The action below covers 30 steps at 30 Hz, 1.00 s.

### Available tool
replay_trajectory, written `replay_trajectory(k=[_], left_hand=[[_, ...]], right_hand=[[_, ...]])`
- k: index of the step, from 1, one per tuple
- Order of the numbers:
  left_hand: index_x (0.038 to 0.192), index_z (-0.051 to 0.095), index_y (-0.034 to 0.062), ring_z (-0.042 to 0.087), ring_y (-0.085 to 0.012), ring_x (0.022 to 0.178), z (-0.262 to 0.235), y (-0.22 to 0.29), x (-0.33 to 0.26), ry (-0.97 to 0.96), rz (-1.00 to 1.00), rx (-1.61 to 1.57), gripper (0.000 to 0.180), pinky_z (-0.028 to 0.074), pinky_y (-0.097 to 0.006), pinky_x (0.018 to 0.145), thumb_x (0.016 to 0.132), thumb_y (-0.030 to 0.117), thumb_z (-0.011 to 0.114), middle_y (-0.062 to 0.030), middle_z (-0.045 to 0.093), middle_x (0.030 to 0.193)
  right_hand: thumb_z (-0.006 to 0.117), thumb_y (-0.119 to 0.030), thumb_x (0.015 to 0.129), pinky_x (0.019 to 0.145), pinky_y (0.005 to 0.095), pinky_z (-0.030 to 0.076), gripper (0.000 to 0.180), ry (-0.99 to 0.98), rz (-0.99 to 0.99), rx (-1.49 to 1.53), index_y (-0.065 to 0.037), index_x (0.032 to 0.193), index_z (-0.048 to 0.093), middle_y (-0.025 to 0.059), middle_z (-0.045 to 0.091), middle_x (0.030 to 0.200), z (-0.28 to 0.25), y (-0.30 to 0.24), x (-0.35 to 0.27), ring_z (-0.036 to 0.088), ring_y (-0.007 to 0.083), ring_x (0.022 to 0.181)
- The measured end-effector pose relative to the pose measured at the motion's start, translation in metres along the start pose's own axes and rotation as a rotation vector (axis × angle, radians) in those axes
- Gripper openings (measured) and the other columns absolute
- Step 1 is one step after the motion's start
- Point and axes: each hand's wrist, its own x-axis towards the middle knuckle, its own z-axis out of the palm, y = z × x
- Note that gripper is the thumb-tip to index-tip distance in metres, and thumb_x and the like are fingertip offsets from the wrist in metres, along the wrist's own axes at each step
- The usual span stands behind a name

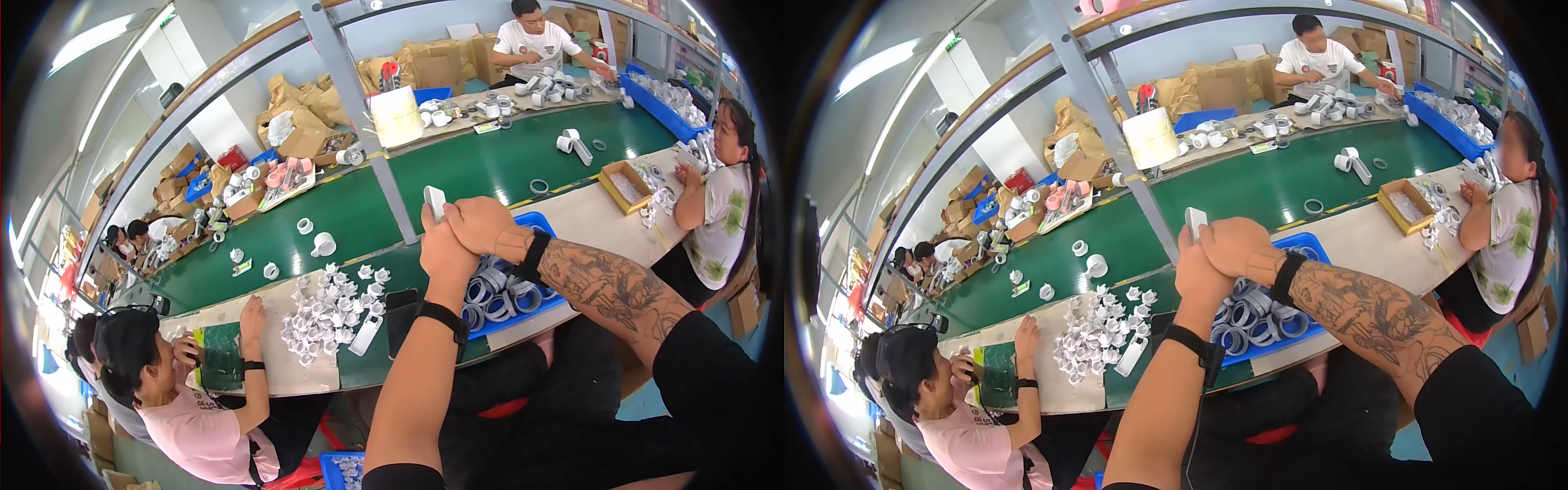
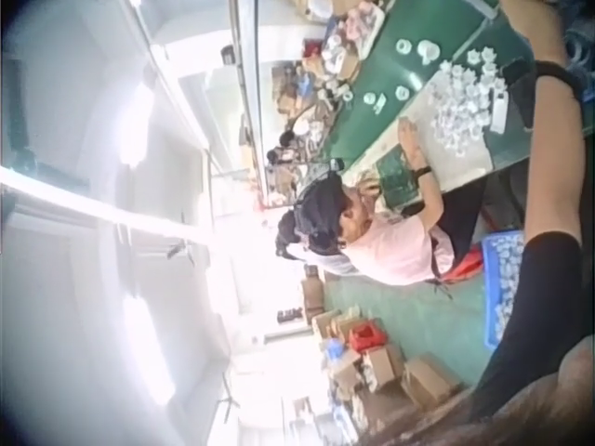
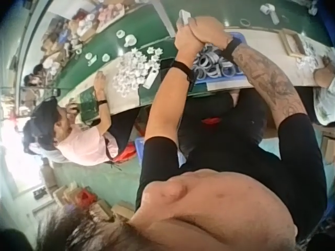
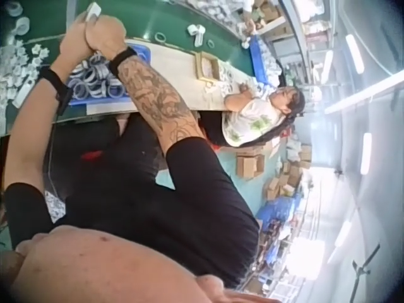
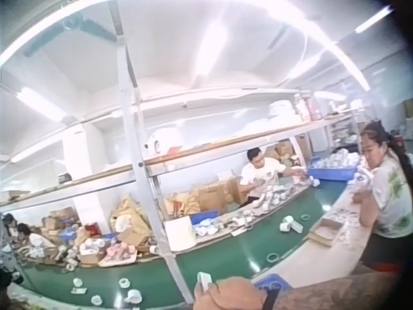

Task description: The recorder assembles small white plastic components by fitting different parts together on a factory workbench.

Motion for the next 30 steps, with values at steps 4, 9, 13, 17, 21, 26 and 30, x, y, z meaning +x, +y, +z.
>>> replay_trajectory(k=[4,9,13,17,21,26,30], left_hand=[[0.153,0.061,0.0072,0.068,-0.0475,0.140,0.001,-0.009,-0.011,-0.097,-0.045,0.067,0.082,0.065,-0.054,0.104,0.085,0.038,0.093,-0.0334,0.059,0.159],[0.153,0.060,0.0069,0.075,-0.0463,0.129,0.011,-0.015,-0.021,-0.159,-0.111,0.072,0.087,0.065,-0.052,0.102,0.083,0.045,0.095,-0.0307,0.059,0.160],[0.147,0.061,0.0038,0.078,-0.0451,0.121,0.010,-0.026,-0.014,-0.211,-0.052,0.078,0.086,0.066,-0.053,0.097,0.083,0.050,0.094,-0.0287,0.064,0.156],[0.138,0.066,0.0011,0.079,-0.0440,0.116,0.008,-0.024,-0.011,-0.173,-0.012,0.084,0.080,0.066,-0.052,0.095,0.084,0.054,0.092,-0.0257,0.077,0.133],[0.147,0.072,0.0070,0.078,-0.0456,0.123,-0.008,0.000,-0.006,-0.288,0.011,0.127,0.070,0.065,-0.053,0.102,0.093,0.050,0.082,-0.0307,0.057,0.166],[0.132,0.074,0.0029,0.080,-0.0449,0.115,0.004,-0.007,-0.024,-0.312,0.046,0.201,0.068,0.065,-0.053,0.097,0.090,0.055,0.084,-0.0251,0.076,0.133],[0.129,0.072,-0.0036,0.082,-0.0441,0.108,0.007,0.000,-0.027,-0.346,0.064,0.185,0.076,0.066,-0.051,0.094,0.084,0.055,0.091,-0.0253,0.084,0.111]], right_hand=[[0.044,-0.045,0.114,0.094,0.0581,0.061,0.064,-0.057,-0.055,-0.061,0.002,0.093,0.084,0.0281,0.081,0.099,0.021,0.008,0.000,0.077,0.0503,0.095],[0.045,-0.044,0.113,0.093,0.0593,0.061,0.064,-0.095,-0.101,-0.069,0.003,0.089,0.083,0.0312,0.079,0.095,0.039,0.028,-0.007,0.077,0.0515,0.092],[0.046,-0.044,0.114,0.088,0.0608,0.061,0.065,-0.111,-0.250,-0.042,0.003,0.084,0.080,0.0326,0.078,0.092,0.038,0.033,-0.003,0.076,0.0531,0.088],[0.044,-0.044,0.116,0.086,0.0608,0.060,0.067,-0.083,-0.282,-0.006,0.002,0.082,0.078,0.0329,0.076,0.089,0.018,0.025,-0.010,0.075,0.0545,0.086],[0.041,-0.042,0.118,0.087,0.0613,0.059,0.065,-0.085,-0.258,0.013,0.001,0.088,0.080,0.0337,0.075,0.089,0.010,0.033,-0.016,0.073,0.0553,0.087],[0.038,-0.049,0.118,0.086,0.0607,0.060,0.074,-0.094,-0.246,0.088,0.002,0.086,0.081,0.0334,0.075,0.086,0.019,0.039,-0.032,0.073,0.0554,0.085],[0.037,-0.050,0.119,0.084,0.0607,0.060,0.076,-0.129,-0.156,0.098,0.001,0.083,0.081,0.0324,0.075,0.084,0.017,0.043,-0.042,0.074,0.0542,0.084]])
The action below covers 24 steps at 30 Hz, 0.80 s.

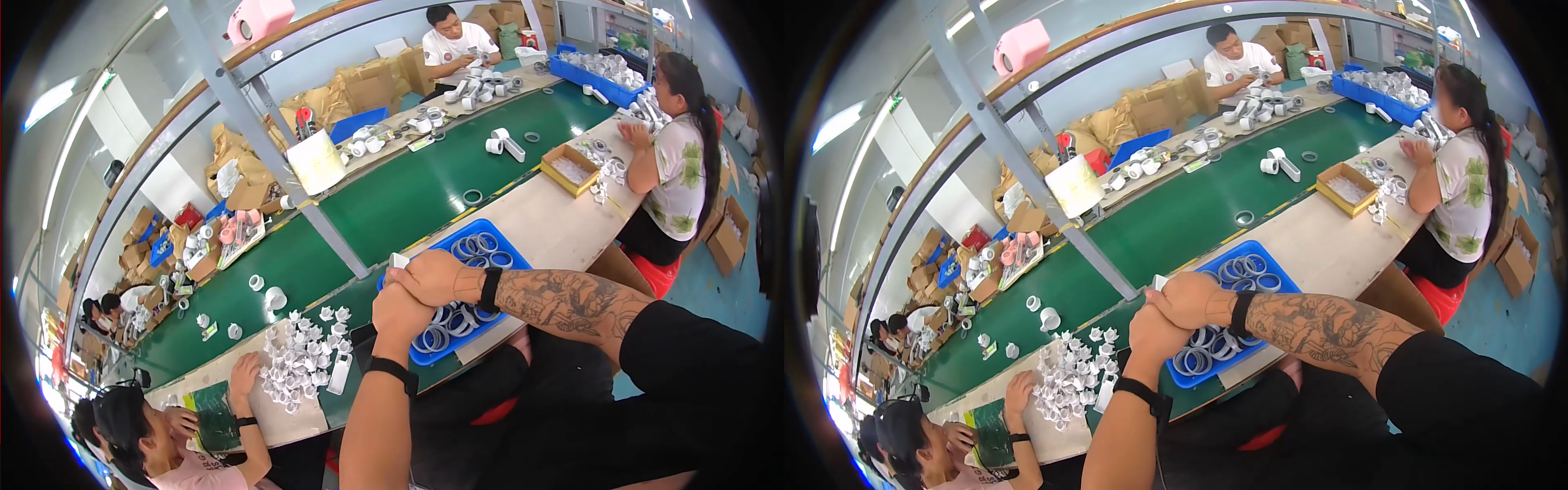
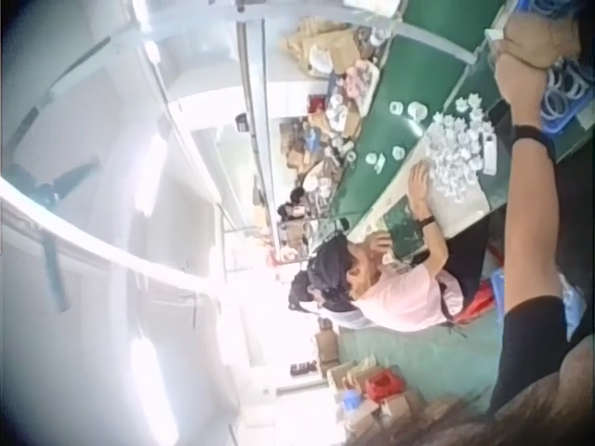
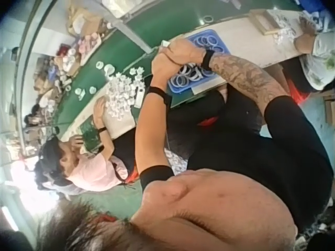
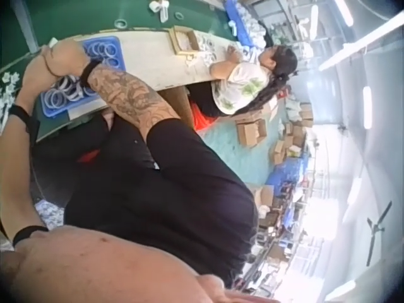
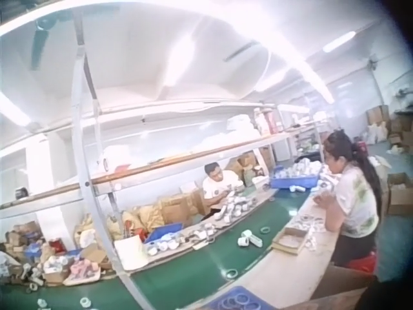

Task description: The recorder assembles small white plastic components by fitting different parts together on a factory workbench.

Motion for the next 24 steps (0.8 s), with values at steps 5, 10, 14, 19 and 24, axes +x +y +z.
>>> replay_trajectory(k=[5,10,14,19,24], left_hand=[[0.121,0.076,-0.0036,0.082,-0.0454,0.105,0.012,0.000,-0.007,0.093,0.058,-0.010,0.069,0.066,-0.050,0.092,0.082,0.050,0.094,-0.0254,0.084,0.103],[0.115,0.078,-0.0008,0.079,-0.0484,0.112,-0.014,0.002,-0.023,-0.272,0.051,-0.211,0.055,0.065,-0.048,0.096,0.077,0.036,0.094,-0.0356,0.077,0.131],[0.111,0.078,-0.0001,0.070,-0.0495,0.136,0.009,-0.016,-0.072,0.070,0.275,-0.433,0.043,0.059,-0.050,0.111,0.076,0.017,0.095,-0.0403,0.056,0.162],[0.114,0.073,0.0048,0.048,-0.0548,0.159,0.044,-0.089,-0.127,0.751,-0.036,-0.294,0.046,0.041,-0.059,0.128,0.075,0.006,0.097,-0.0400,0.044,0.172],[0.119,0.067,0.0039,0.043,-0.0548,0.161,0.091,-0.152,-0.129,0.951,-0.228,-0.091,0.046,0.039,-0.060,0.129,0.081,0.004,0.094,-0.0338,0.035,0.177]], right_hand=[[0.042,-0.047,0.118,0.070,0.0591,0.058,0.067,0.003,-0.062,-0.073,-0.004,0.084,0.080,0.0261,0.073,0.075,-0.022,-0.011,-0.014,0.073,0.0481,0.071],[0.048,-0.045,0.117,0.072,0.0583,0.058,0.058,-0.037,-0.269,-0.089,-0.006,0.086,0.078,0.0235,0.073,0.076,-0.052,0.008,-0.031,0.072,0.0481,0.074],[0.051,-0.041,0.115,0.079,0.0535,0.059,0.050,0.039,-0.316,0.104,-0.006,0.089,0.074,0.0233,0.075,0.087,-0.078,0.026,-0.027,0.073,0.0464,0.084],[0.054,-0.034,0.114,0.080,0.0454,0.058,0.042,0.161,-0.120,0.356,-0.006,0.091,0.074,0.0184,0.076,0.090,-0.069,0.085,-0.010,0.074,0.0356,0.082],[0.063,-0.042,0.113,0.050,0.0298,0.047,0.036,-0.031,0.406,0.924,-0.008,0.115,0.074,0.0068,0.076,0.093,-0.042,0.121,0.055,0.067,0.0136,0.063]])
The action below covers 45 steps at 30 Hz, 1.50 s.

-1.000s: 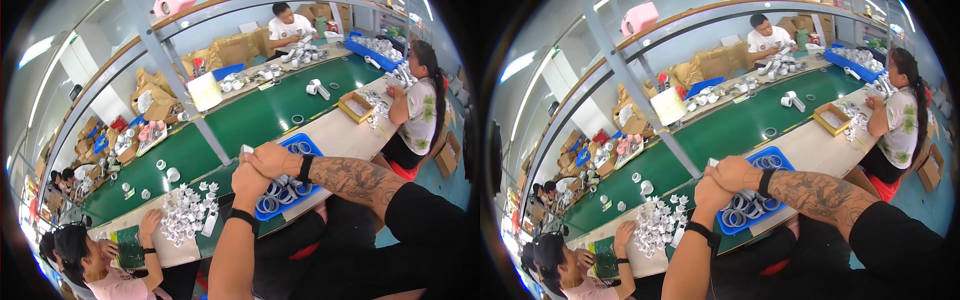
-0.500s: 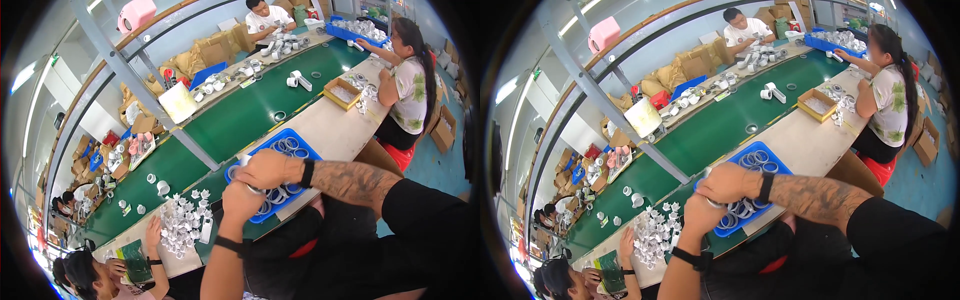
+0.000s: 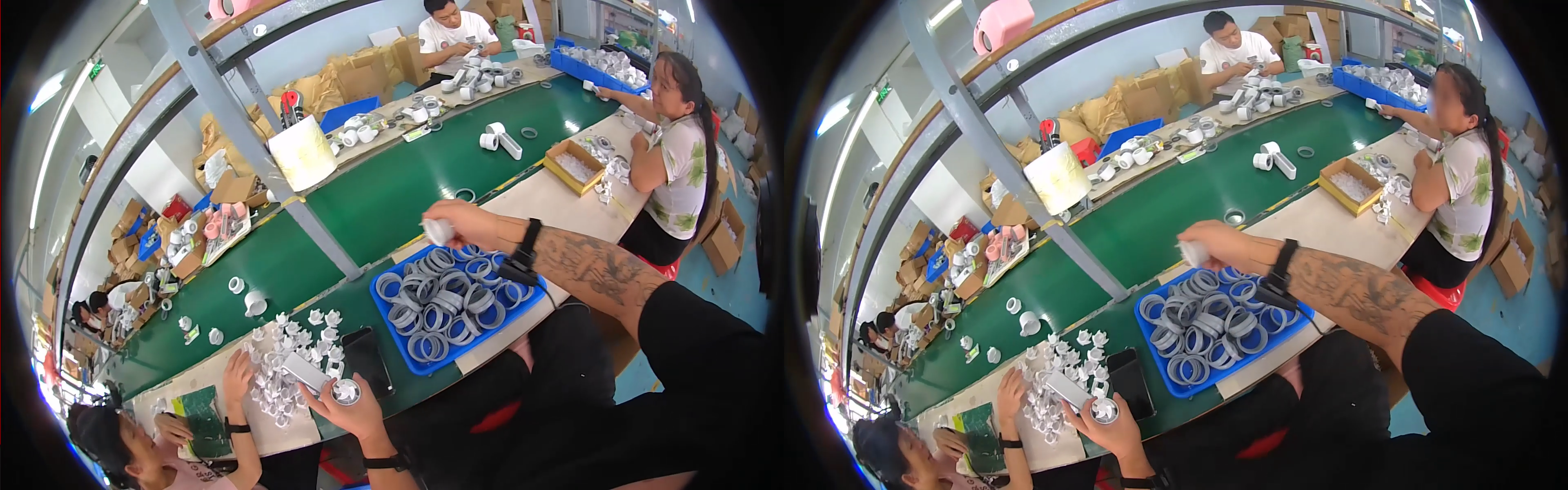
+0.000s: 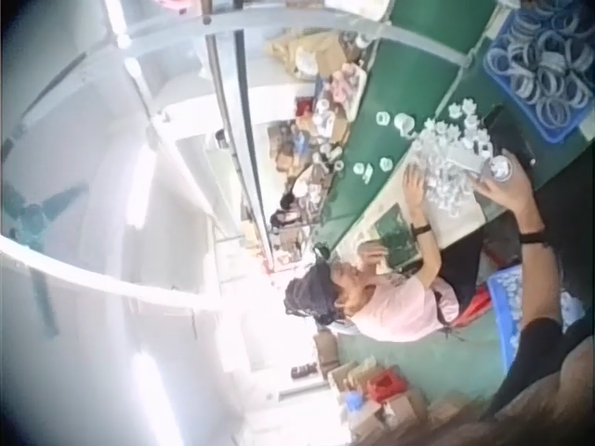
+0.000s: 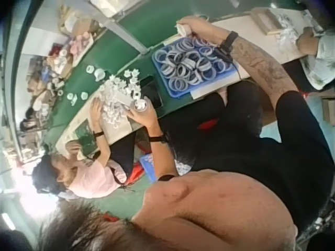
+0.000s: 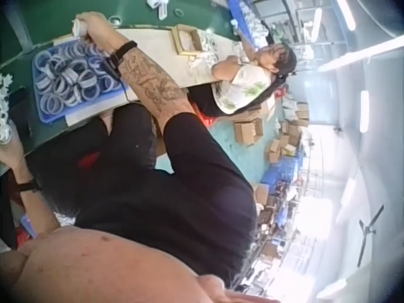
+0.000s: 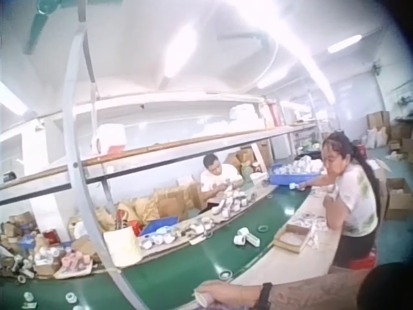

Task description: The recorder assembles small white plastic components by fitting different parts together on a factory workbench.

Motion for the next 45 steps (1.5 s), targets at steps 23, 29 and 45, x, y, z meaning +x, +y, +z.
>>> replay_trajectory(k=[23,29,45], left_hand=[[0.116,0.067,0.0019,0.049,-0.0565,0.155,0.021,-0.056,0.021,-0.026,-0.085,-0.106,0.049,0.048,-0.056,0.121,0.077,0.008,0.097,-0.0365,0.038,0.173],[0.120,0.069,0.0027,0.048,-0.0566,0.156,-0.004,-0.039,0.005,-0.045,-0.099,-0.068,0.054,0.047,-0.058,0.123,0.076,0.011,0.100,-0.0342,0.039,0.173],[0.132,0.068,-0.0031,0.077,-0.0432,0.125,-0.125,0.116,-0.051,-1.199,-0.585,-0.960,0.072,0.064,-0.050,0.104,0.078,0.030,0.103,-0.0308,0.070,0.142]], right_hand=[[0.075,-0.028,0.097,0.070,0.0548,0.058,0.023,-0.242,-0.571,-1.032,-0.017,0.117,0.069,0.0096,0.075,0.082,0.130,-0.009,0.095,0.076,0.0387,0.080],[0.076,-0.026,0.096,0.070,0.0507,0.062,0.031,-0.613,-1.044,-0.869,-0.013,0.124,0.069,0.0110,0.072,0.109,0.217,-0.032,-0.048,0.076,0.0387,0.084],[0.073,-0.024,0.092,0.069,0.0422,0.056,0.041,-0.987,-1.461,-0.902,-0.011,0.130,0.062,0.0092,0.070,0.115,0.152,-0.043,-0.210,0.075,0.0271,0.087]])
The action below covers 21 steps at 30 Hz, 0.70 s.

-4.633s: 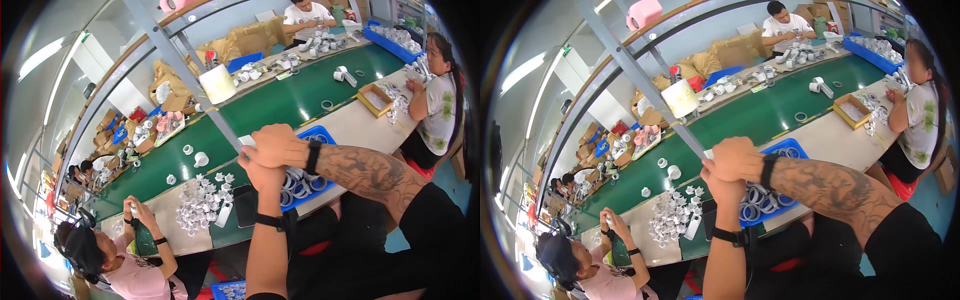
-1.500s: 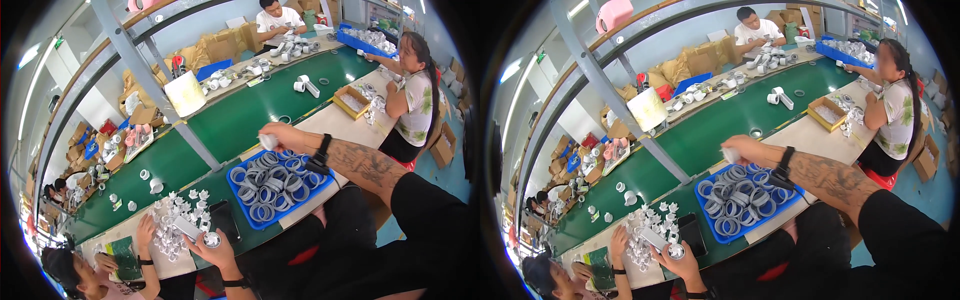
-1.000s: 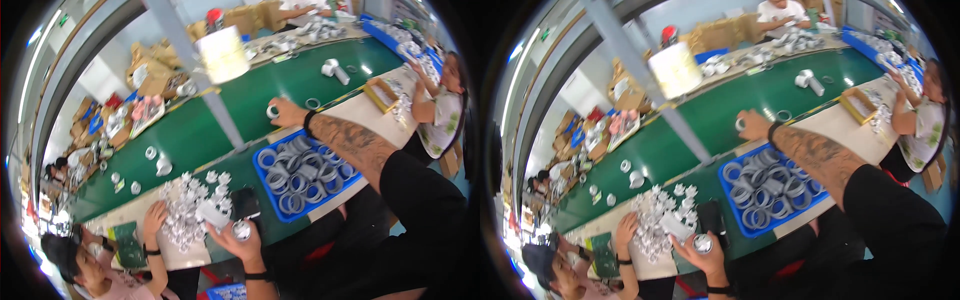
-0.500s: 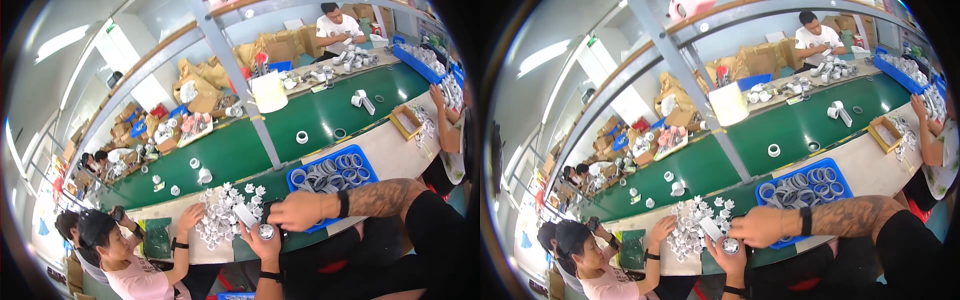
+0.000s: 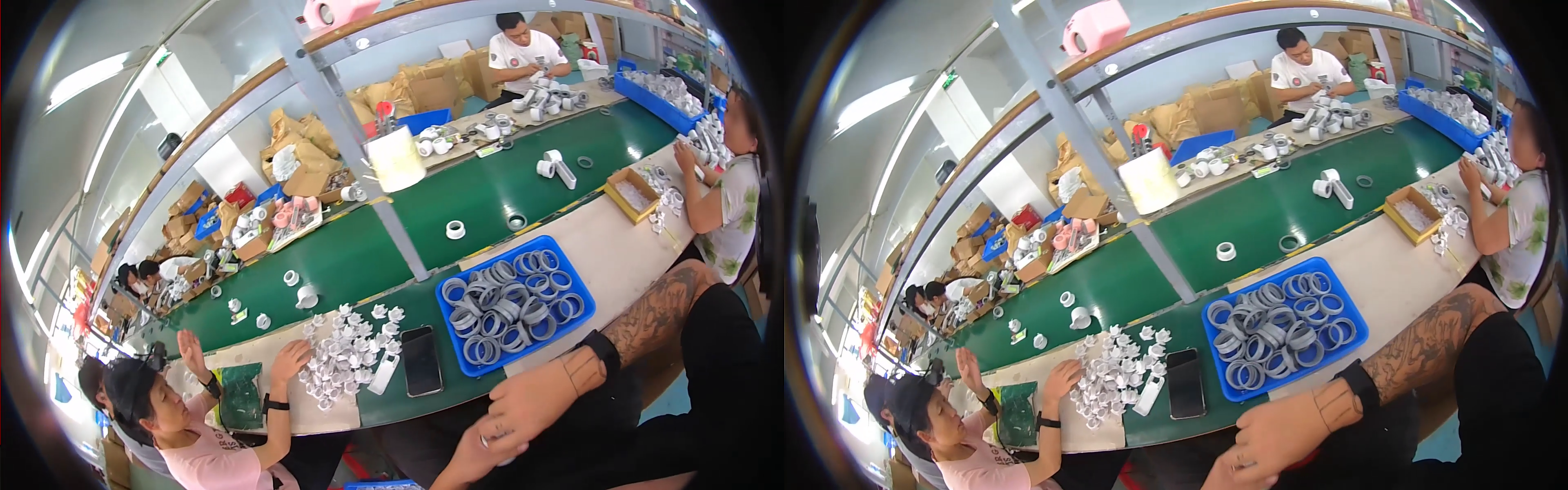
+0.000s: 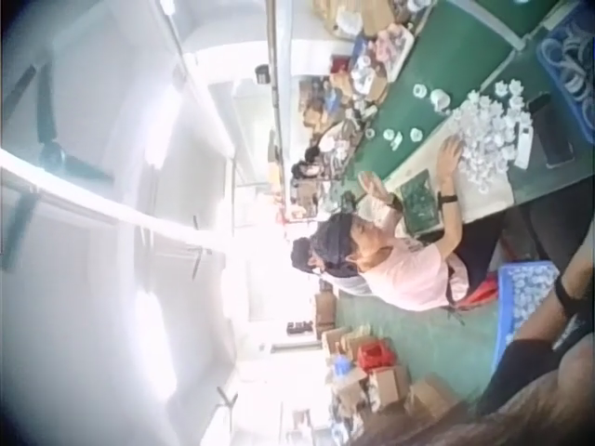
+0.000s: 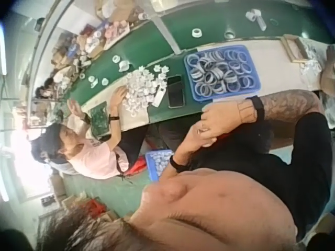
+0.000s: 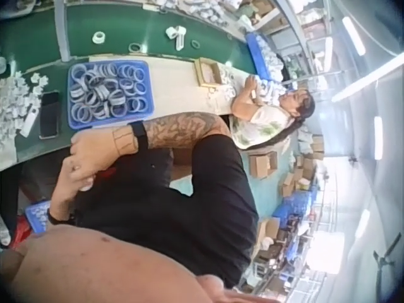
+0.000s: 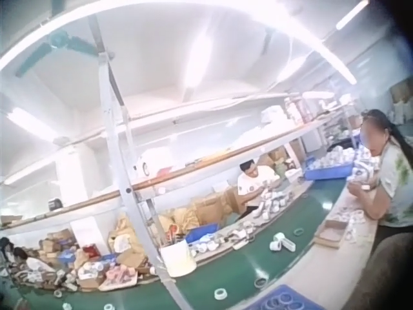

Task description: The recorder assembles small white plastic components by fitting different parts together on a factory workbench.

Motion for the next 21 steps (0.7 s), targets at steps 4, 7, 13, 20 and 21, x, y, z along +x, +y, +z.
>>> replay_trajectory(k=[4,7,13,20,21], left_hand=[[0.136,0.067,0.0012,0.074,-0.0298,0.106,0.025,0.036,-0.027,-0.347,-0.080,-0.437,0.045,0.060,-0.045,0.094,0.100,0.023,0.081,-0.0165,0.076,0.116],[0.155,0.057,0.0005,0.077,-0.0264,0.110,0.034,0.051,-0.035,-0.401,-0.236,-0.701,0.068,0.062,-0.040,0.096,0.096,0.024,0.083,-0.0157,0.077,0.125],[0.149,0.060,-0.0003,0.079,-0.0257,0.104,0.050,0.078,-0.047,-0.290,-0.205,-0.618,0.061,0.063,-0.038,0.090,0.095,0.020,0.078,-0.0153,0.077,0.123],[0.119,0.074,-0.0011,0.069,-0.0118,0.083,0.041,0.097,-0.060,-0.295,-0.067,-0.151,0.031,0.054,-0.027,0.071,0.098,0.021,0.082,-0.0053,0.076,0.099],[0.112,0.076,-0.0010,0.067,-0.0097,0.081,0.041,0.105,-0.058,-0.327,-0.040,-0.079,0.028,0.052,-0.026,0.068,0.098,0.021,0.083,-0.0040,0.075,0.095]], right_hand=[[0.077,-0.030,0.094,0.075,0.0385,0.054,0.041,-0.207,0.168,0.179,-0.011,0.126,0.061,0.0053,0.063,0.107,-0.038,-0.033,-0.005,0.076,0.0240,0.091],[0.077,-0.033,0.100,0.076,0.0393,0.055,0.035,-0.278,0.162,0.250,-0.010,0.122,0.062,0.0060,0.066,0.111,-0.061,-0.037,-0.007,0.076,0.0252,0.093],[0.075,-0.034,0.102,0.075,0.0398,0.054,0.033,-0.079,0.035,0.279,-0.009,0.120,0.063,0.0053,0.068,0.113,-0.055,-0.042,-0.011,0.075,0.0235,0.091],[0.071,-0.029,0.103,0.070,0.0392,0.053,0.025,-0.186,0.055,0.203,-0.010,0.119,0.066,0.0037,0.068,0.107,-0.079,-0.070,0.003,0.074,0.0221,0.087],[0.071,-0.028,0.103,0.069,0.0391,0.053,0.024,-0.219,0.063,0.196,-0.010,0.119,0.066,0.0035,0.069,0.106,-0.086,-0.072,0.002,0.074,0.0220,0.086]])
